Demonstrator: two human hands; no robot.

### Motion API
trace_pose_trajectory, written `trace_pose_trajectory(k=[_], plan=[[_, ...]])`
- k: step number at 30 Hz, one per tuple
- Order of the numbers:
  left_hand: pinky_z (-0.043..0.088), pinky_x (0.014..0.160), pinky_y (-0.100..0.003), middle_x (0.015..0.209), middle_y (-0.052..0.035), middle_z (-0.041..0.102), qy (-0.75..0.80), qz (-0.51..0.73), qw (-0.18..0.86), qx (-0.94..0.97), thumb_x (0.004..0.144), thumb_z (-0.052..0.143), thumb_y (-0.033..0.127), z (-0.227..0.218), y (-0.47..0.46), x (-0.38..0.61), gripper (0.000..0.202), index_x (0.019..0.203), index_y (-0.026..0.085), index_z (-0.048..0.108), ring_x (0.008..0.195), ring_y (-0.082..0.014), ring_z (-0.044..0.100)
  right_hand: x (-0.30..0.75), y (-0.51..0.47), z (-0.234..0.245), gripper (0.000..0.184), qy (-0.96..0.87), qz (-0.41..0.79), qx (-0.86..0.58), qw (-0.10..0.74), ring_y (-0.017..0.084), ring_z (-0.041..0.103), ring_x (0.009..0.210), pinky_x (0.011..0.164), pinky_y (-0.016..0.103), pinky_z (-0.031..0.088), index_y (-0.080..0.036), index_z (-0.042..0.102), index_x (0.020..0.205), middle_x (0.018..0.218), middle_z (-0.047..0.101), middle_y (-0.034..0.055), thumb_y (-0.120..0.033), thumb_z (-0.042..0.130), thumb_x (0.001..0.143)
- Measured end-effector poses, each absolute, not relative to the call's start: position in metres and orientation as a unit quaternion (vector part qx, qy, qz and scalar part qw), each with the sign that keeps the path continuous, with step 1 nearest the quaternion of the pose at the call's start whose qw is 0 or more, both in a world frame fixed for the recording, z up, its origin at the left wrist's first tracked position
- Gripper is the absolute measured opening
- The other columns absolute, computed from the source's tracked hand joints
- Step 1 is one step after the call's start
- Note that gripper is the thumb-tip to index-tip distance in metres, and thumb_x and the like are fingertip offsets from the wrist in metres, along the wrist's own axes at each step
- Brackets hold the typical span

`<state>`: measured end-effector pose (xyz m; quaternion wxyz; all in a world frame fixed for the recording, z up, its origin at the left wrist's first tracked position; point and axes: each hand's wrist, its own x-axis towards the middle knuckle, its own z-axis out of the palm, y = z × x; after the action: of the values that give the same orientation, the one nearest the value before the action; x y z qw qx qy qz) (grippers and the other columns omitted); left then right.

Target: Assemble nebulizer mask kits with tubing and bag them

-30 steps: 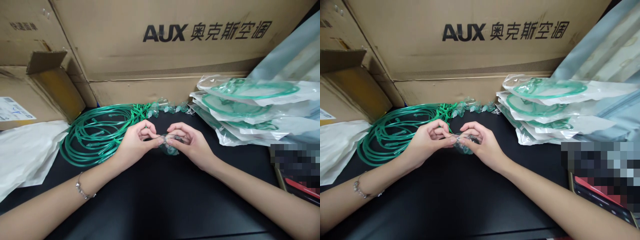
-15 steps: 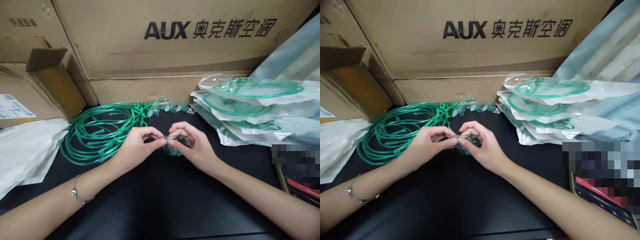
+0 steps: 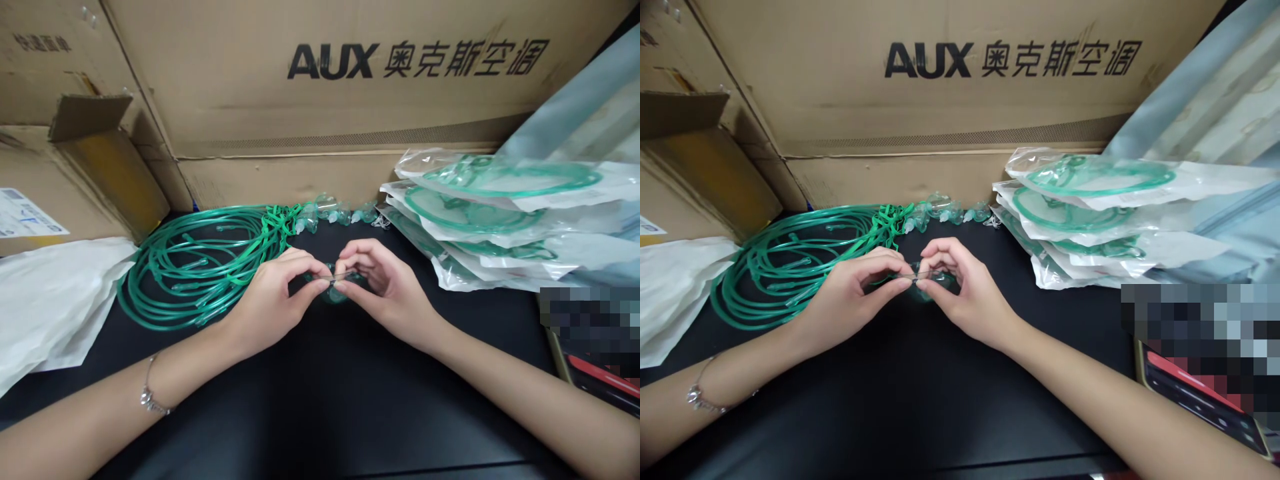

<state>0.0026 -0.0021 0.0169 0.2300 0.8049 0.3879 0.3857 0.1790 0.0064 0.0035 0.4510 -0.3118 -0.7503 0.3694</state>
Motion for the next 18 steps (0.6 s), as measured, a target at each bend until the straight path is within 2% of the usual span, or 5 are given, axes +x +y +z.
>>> trace_pose_trajectory(k=[5,18], plan=[[0.041,0.076,-0.027,0.080,-0.0018,0.057,0.392,0.384,0.213,0.808,0.082,0.049,0.016,0.0123,-0.0031,0.0043,0.008,0.078,0.019,0.054,0.081,-0.0150,0.053,0.1778,0.0064,0.0044,0.023,-0.726,0.404,-0.334,0.445,0.013,0.059,0.080,0.077,0.027,0.049,-0.020,0.047,0.094,0.081,0.058,0.0009,-0.020,0.061,0.076],[0.039,0.075,-0.025,0.081,-0.0001,0.053,0.398,0.357,0.234,0.812,0.083,0.043,0.010,0.0123,-0.0064,0.0072,0.011,0.080,0.018,0.048,0.081,-0.0129,0.049,0.1729,-0.0017,0.0095,0.018,-0.723,0.395,-0.371,0.429,0.013,0.061,0.076,0.073,0.027,0.050,-0.019,0.050,0.089,0.078,0.060,0.0006,-0.017,0.060,0.074]])
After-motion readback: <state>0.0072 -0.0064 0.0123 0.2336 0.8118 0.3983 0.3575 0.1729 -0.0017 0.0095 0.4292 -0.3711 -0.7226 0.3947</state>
